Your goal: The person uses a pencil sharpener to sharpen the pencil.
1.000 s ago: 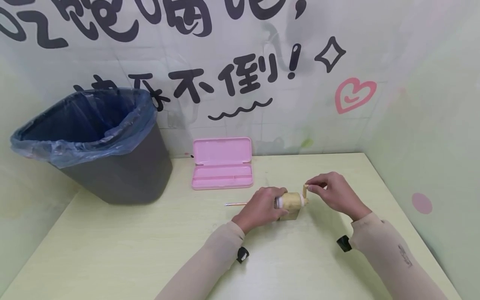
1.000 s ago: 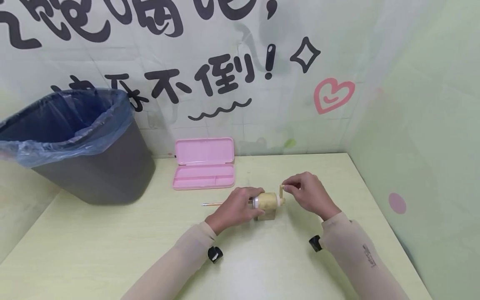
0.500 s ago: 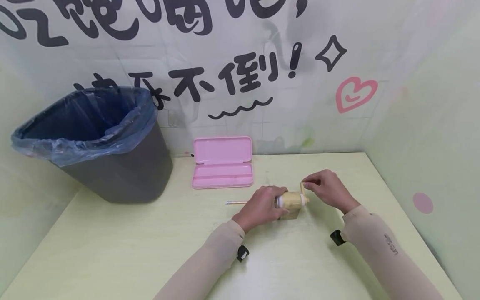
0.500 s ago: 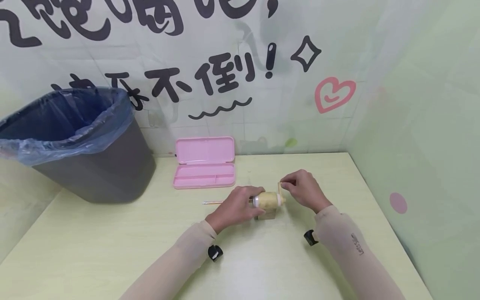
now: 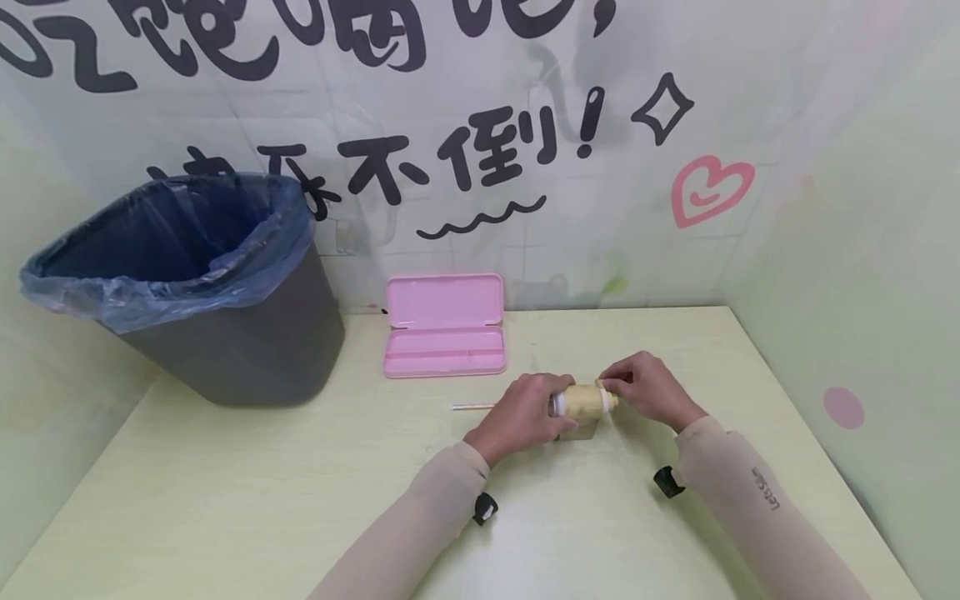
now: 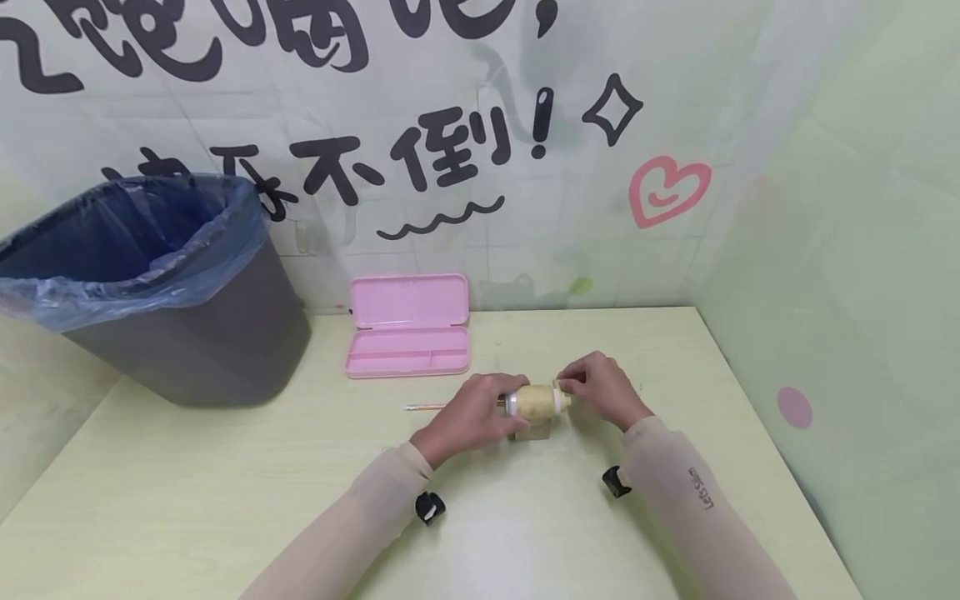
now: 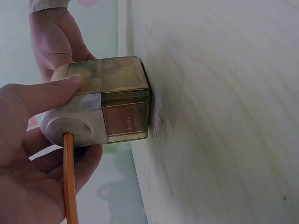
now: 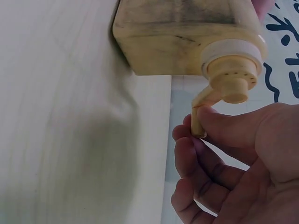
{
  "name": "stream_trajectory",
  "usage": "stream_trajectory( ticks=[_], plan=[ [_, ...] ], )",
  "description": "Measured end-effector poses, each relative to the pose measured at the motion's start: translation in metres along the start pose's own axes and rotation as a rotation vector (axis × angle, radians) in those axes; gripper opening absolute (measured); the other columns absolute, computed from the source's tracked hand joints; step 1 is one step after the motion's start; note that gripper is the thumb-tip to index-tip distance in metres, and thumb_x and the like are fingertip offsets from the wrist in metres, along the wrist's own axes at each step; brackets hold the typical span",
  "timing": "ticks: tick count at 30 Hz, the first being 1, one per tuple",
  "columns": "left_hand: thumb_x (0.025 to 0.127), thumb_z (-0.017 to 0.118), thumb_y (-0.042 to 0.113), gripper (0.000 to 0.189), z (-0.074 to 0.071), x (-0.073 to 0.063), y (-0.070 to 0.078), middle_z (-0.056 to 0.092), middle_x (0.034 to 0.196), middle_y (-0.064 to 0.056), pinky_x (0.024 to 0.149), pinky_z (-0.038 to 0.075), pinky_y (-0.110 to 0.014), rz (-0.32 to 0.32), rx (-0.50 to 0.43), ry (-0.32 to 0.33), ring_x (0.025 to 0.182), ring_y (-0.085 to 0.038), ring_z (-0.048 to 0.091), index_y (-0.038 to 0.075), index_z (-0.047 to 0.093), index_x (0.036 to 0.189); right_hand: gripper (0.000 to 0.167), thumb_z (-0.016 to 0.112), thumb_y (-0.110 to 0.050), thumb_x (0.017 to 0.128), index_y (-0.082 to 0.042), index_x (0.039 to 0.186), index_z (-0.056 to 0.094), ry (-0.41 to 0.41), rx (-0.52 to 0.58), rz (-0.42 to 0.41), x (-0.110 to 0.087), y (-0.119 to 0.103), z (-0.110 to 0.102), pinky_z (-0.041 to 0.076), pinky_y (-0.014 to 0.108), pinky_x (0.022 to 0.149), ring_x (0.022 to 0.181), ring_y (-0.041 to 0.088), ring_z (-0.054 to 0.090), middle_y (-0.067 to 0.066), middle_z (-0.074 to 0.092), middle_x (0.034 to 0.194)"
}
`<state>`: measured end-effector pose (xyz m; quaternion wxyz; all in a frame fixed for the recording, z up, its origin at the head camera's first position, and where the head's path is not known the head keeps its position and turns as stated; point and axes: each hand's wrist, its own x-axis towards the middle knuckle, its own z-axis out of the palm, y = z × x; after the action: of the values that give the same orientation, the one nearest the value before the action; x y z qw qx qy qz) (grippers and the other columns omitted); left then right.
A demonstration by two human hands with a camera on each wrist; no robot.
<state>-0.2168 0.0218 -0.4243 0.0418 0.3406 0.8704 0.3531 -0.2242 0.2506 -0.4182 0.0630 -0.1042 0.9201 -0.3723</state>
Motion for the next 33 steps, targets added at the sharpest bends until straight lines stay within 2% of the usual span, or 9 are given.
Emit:
stream_trajectory(
  ticks=[10, 17, 22, 28, 33],
  plan=[
    [0.079, 0.084, 0.013, 0.043, 0.000, 0.000, 0.001, 0.068, 0.098, -0.001, 0.063, 0.046, -0.018, -0.004, 0.001, 0.007, 0.077, -0.010, 0.057, 0.006, 0.068, 0.119, 0.015, 0.063, 0.009, 0.091, 0.008, 0.100, 0.074, -0.035, -0.001, -0.006, -0.003, 0.007, 0.008, 0.055, 0.034, 0.073, 0.088, 0.024, 0.066, 0.018, 0.073, 0.098],
    [0.080, 0.084, 0.013, 0.041, 0.000, 0.000, 0.001, 0.068, 0.096, 0.000, 0.063, 0.045, -0.018, 0.005, 0.011, 0.010, 0.076, -0.010, 0.056, 0.007, 0.069, 0.117, 0.020, 0.059, 0.014, 0.087, 0.007, 0.097, 0.075, -0.074, -0.029, -0.007, -0.008, 0.008, 0.013, 0.048, 0.030, 0.064, 0.071, 0.017, 0.054, 0.009, 0.071, 0.085],
    [0.079, 0.084, 0.013, 0.040, 0.000, 0.000, 0.001, 0.067, 0.094, 0.000, 0.063, 0.045, -0.018, 0.006, 0.007, 0.010, 0.075, -0.009, 0.056, 0.007, 0.069, 0.116, 0.015, 0.063, 0.008, 0.088, 0.000, 0.087, 0.076, -0.080, -0.040, -0.004, -0.013, 0.008, 0.015, 0.041, 0.025, 0.057, 0.063, 0.013, 0.047, 0.003, 0.064, 0.071],
    [0.079, 0.085, 0.013, 0.041, 0.001, -0.001, 0.000, 0.068, 0.095, 0.000, 0.062, 0.046, -0.018, 0.001, 0.012, 0.013, 0.075, -0.010, 0.056, 0.007, 0.068, 0.117, 0.008, 0.069, 0.002, 0.088, 0.002, 0.091, 0.077, -0.096, -0.025, -0.002, -0.021, 0.007, 0.018, 0.042, 0.025, 0.055, 0.063, 0.013, 0.049, 0.003, 0.069, 0.075],
    [0.080, 0.084, 0.013, 0.041, 0.001, 0.000, 0.001, 0.067, 0.095, 0.000, 0.062, 0.046, -0.017, 0.007, 0.011, 0.008, 0.075, -0.010, 0.057, 0.007, 0.068, 0.117, 0.006, 0.071, 0.000, 0.089, 0.002, 0.088, 0.076, -0.101, -0.016, 0.004, -0.027, 0.005, 0.017, 0.041, 0.025, 0.053, 0.061, 0.012, 0.048, 0.003, 0.068, 0.072]
  ],
)
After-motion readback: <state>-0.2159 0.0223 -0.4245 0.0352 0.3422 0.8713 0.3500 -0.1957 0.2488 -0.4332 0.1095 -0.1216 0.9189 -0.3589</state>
